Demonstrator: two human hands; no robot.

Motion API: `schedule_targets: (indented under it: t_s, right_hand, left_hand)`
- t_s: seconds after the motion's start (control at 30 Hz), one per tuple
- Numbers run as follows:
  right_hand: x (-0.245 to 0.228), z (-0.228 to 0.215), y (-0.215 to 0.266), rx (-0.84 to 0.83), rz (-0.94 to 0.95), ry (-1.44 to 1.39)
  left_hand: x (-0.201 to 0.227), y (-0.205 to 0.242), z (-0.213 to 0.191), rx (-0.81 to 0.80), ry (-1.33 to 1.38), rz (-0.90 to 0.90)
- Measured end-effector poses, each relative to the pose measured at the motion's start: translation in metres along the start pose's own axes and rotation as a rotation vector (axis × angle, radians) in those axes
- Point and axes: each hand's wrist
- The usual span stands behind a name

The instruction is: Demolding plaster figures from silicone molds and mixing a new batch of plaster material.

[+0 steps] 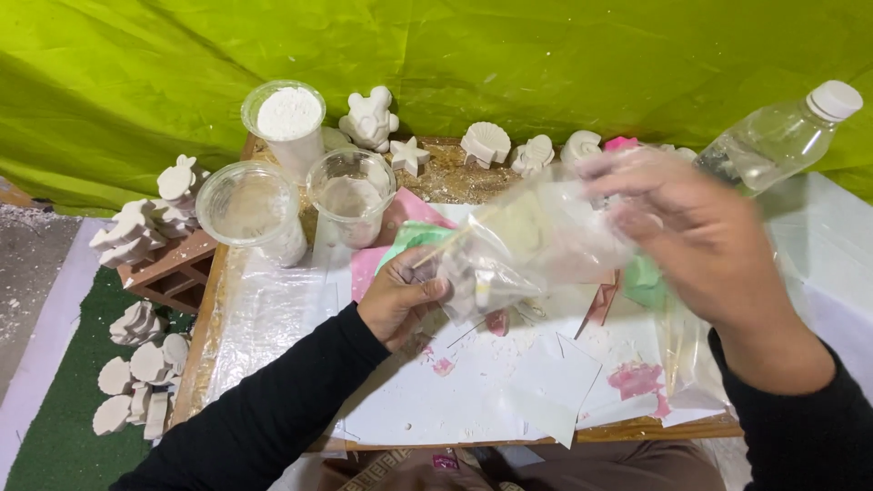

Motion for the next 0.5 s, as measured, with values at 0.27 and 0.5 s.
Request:
schedule_targets:
  t_s: [0.27, 0.5]
  right_hand:
    - [0.042, 0.078, 0.047, 0.274, 0.578, -0.763]
    - [0.069, 0.151, 0.06, 0.448, 0.529, -0.943]
  left_hand:
    - [0.0, -0.001, 0.006, -0.048, 0.034, 0.007]
    - [-0.023, 0.001, 0.004, 0.107, -0.242, 0.058]
Point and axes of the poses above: each hand's wrist, its own y-axis away from the middle knuckle, its own z-axis out of the palm, x = y × z, and after that the axes turned 2 degrees about -y, right-handed
